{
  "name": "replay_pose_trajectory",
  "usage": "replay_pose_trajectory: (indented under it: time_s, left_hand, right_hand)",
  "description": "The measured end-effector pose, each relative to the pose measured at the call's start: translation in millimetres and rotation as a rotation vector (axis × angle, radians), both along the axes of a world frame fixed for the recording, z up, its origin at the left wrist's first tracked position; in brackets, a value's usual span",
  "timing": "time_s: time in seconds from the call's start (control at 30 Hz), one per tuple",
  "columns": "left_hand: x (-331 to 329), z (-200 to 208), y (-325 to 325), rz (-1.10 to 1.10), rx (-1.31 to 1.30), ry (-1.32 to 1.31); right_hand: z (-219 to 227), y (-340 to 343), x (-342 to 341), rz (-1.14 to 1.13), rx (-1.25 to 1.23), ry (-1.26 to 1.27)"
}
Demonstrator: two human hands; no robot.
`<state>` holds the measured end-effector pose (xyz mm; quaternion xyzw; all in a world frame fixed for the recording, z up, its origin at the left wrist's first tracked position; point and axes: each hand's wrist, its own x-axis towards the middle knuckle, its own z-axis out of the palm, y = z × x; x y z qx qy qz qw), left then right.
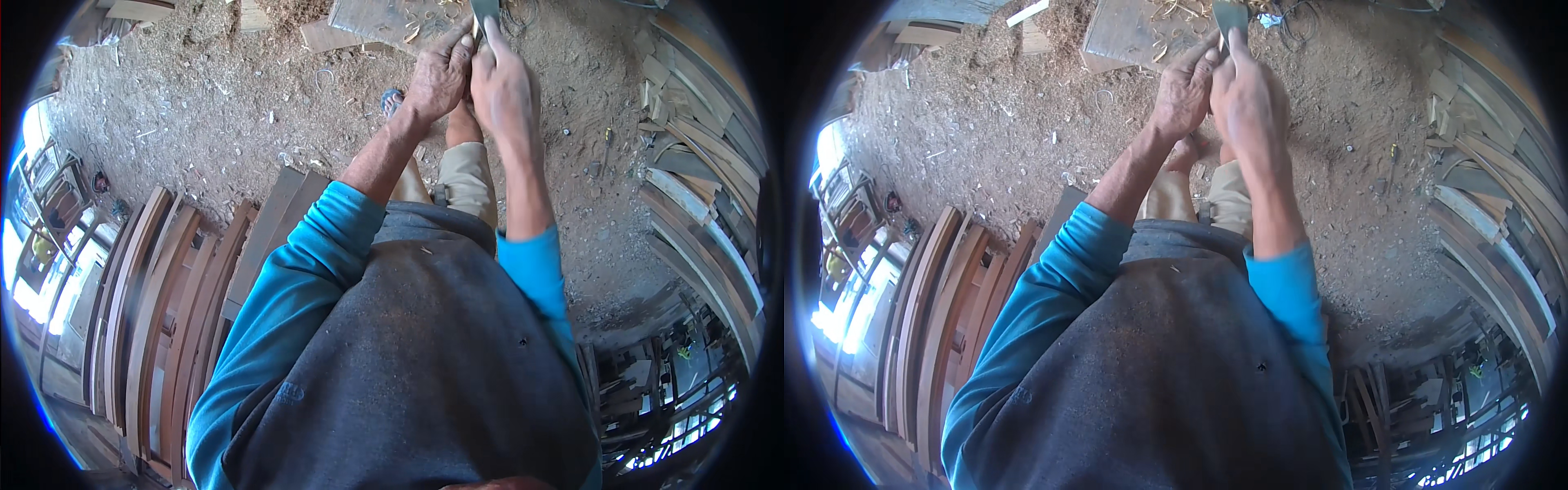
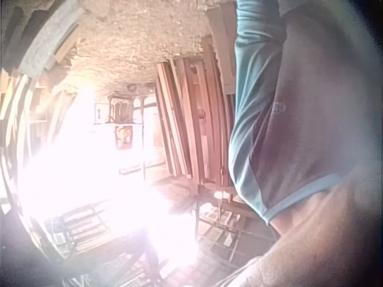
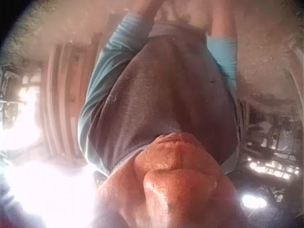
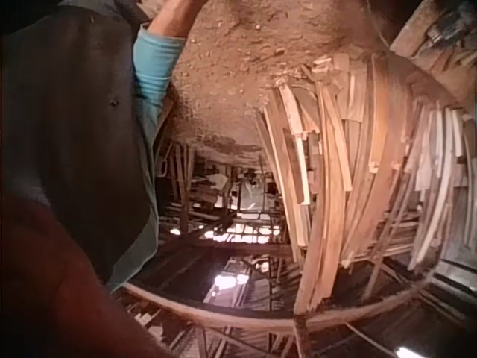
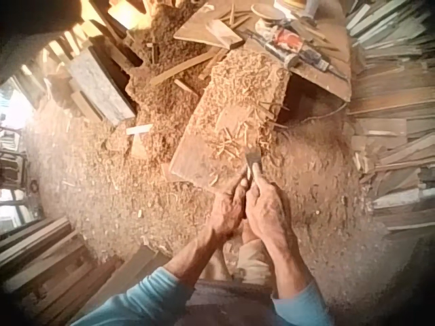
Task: The person shaves a small wooden piece using a hand-held blade, removing thin curls of wood one after another. They briefly pause to pick up additional wooden pieces from a table before resuming the shaving action.
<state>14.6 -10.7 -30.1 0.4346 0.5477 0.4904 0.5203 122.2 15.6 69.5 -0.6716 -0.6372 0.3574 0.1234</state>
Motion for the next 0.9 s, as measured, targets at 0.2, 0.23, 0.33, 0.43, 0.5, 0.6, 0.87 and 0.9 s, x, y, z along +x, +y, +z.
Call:
replay_pose_trajectory:
  time_s: [0.2, 0.23, 0.33, 0.43, 0.5, 0.6, 0.87, 0.9]
  left_hand:
    - [-3, 36, 4, -0.04, -0.275, -0.251]
    - [-6, 34, 3, -0.019, -0.264, -0.3]
    - [-5, 37, 1, 0.037, -0.266, -0.305]
    - [-3, 38, 1, 0.03, -0.262, -0.389]
    - [-4, 36, 4, -0.008, -0.275, -0.443]
    - [-11, 30, 4, -0.102, -0.336, -0.42]
    - [4, 71, -3, 0.081, -0.439, -0.925]
    - [4, 70, -12, 0.031, -0.423, -0.921]
  right_hand:
    - [-9, 7, 43, 0.007, 0.111, 0.204]
    - [2, 3, 38, -0.04, 0.012, 0.191]
    - [34, -25, 24, -0.13, -0.197, 0.178]
    - [8, -42, 20, -0.035, -0.005, 0.137]
    - [1, -44, 22, -0.117, 0.034, 0.291]
    - [12, -44, 17, -0.338, 0.043, 0.525]
    - [11, -35, 16, -0.603, -0.234, 0.665]
    - [11, -40, 16, -0.625, -0.242, 0.744]
